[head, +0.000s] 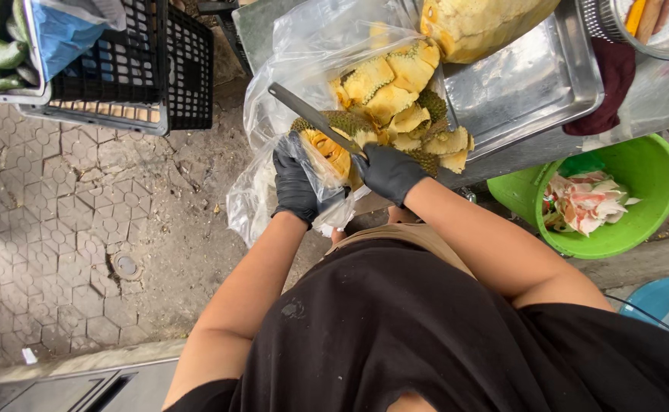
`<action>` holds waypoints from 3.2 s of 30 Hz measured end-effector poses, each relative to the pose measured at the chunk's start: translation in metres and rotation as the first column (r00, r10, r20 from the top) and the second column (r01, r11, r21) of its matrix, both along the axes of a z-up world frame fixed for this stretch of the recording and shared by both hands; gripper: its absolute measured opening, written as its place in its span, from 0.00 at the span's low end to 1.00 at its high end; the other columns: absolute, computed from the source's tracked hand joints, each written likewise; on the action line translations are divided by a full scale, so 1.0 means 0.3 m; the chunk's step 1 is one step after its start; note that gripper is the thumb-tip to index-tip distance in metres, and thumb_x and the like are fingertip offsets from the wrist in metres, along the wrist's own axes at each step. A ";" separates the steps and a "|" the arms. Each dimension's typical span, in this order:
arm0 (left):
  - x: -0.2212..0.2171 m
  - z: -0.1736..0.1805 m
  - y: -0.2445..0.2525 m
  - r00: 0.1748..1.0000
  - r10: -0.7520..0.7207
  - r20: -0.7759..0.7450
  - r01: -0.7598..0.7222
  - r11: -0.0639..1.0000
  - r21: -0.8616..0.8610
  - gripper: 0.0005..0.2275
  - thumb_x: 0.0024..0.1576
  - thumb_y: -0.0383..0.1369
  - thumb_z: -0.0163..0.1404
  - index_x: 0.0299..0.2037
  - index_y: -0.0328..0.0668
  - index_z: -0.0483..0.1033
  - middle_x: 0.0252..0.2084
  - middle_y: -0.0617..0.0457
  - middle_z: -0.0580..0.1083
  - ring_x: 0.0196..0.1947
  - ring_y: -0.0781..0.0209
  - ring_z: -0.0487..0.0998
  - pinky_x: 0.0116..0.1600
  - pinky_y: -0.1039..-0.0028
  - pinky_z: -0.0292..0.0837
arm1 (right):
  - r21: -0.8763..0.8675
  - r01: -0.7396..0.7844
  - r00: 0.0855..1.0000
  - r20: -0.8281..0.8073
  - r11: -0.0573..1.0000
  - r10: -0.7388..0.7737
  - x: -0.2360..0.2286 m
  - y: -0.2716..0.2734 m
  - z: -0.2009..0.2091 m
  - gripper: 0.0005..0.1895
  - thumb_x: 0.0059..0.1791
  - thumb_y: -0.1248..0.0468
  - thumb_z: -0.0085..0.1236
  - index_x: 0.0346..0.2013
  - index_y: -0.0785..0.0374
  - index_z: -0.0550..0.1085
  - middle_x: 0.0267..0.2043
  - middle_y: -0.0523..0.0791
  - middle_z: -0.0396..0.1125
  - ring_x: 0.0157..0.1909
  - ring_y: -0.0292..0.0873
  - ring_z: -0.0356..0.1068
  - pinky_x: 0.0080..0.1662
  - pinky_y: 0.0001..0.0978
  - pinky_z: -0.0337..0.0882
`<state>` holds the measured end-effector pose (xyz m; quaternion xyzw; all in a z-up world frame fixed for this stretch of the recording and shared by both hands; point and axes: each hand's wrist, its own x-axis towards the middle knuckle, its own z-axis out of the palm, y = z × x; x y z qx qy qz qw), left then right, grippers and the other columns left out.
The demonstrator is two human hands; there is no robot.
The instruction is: The person peels the skin from a jackfruit with a knife and hands.
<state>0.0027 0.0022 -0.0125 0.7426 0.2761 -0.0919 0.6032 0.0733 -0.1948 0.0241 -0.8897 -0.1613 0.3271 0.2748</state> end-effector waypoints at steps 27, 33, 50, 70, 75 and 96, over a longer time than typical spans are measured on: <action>-0.001 -0.051 0.001 0.712 -0.602 -0.361 0.685 0.485 0.544 0.45 0.55 0.58 0.63 0.73 0.48 0.48 0.74 0.52 0.57 0.73 0.45 0.51 0.74 0.44 0.34 | -0.207 0.050 0.919 -0.374 0.977 -0.127 -0.001 -0.190 -0.058 0.32 0.56 0.43 0.29 0.54 0.66 0.70 0.47 0.61 0.72 0.51 0.61 0.72 0.55 0.53 0.67; -0.004 -0.091 -0.037 0.999 -0.044 -0.011 0.045 0.933 0.356 0.40 0.55 0.45 0.52 0.72 0.41 0.40 0.67 0.41 0.62 0.59 0.53 0.74 0.56 0.59 0.77 | -0.171 -0.017 0.913 -0.405 0.985 -0.055 0.075 -0.164 -0.231 0.34 0.60 0.45 0.27 0.47 0.70 0.76 0.45 0.63 0.73 0.48 0.64 0.73 0.55 0.52 0.68; 0.011 0.077 -0.043 0.852 0.418 -0.315 -0.443 0.254 -0.860 0.33 0.56 0.59 0.42 0.67 0.48 0.60 0.64 0.45 0.69 0.62 0.44 0.72 0.56 0.49 0.78 | -0.041 0.238 0.729 -0.653 0.970 -0.206 0.035 -0.240 -0.534 0.33 0.60 0.41 0.25 0.40 0.64 0.71 0.24 0.47 0.61 0.25 0.46 0.59 0.36 0.43 0.63; -0.044 0.103 0.069 0.897 0.227 -0.378 -0.437 0.345 -0.831 0.45 0.47 0.72 0.41 0.71 0.53 0.62 0.70 0.49 0.66 0.68 0.42 0.66 0.67 0.39 0.64 | 0.181 0.811 0.080 -0.976 0.556 0.202 -0.090 -0.443 -0.650 0.32 0.67 0.37 0.39 0.36 0.59 0.70 0.20 0.40 0.62 0.17 0.39 0.59 0.21 0.33 0.63; -0.087 0.001 0.132 0.906 0.173 -0.385 -0.423 0.374 -0.826 0.49 0.43 0.75 0.37 0.73 0.58 0.56 0.74 0.51 0.60 0.72 0.40 0.60 0.67 0.34 0.58 | 0.331 0.127 0.989 -0.108 0.935 -0.097 -0.261 -0.404 -0.565 0.22 0.61 0.50 0.36 0.45 0.66 0.70 0.36 0.55 0.69 0.39 0.59 0.70 0.45 0.49 0.70; -0.340 -0.205 0.348 0.922 0.125 -0.367 -0.381 0.470 -0.796 0.38 0.56 0.64 0.42 0.74 0.60 0.50 0.74 0.53 0.57 0.71 0.47 0.59 0.67 0.44 0.60 | 0.002 0.104 0.893 -0.441 0.995 -0.092 -0.170 -0.185 -0.281 0.28 0.58 0.44 0.35 0.41 0.66 0.73 0.34 0.60 0.72 0.38 0.60 0.73 0.45 0.51 0.69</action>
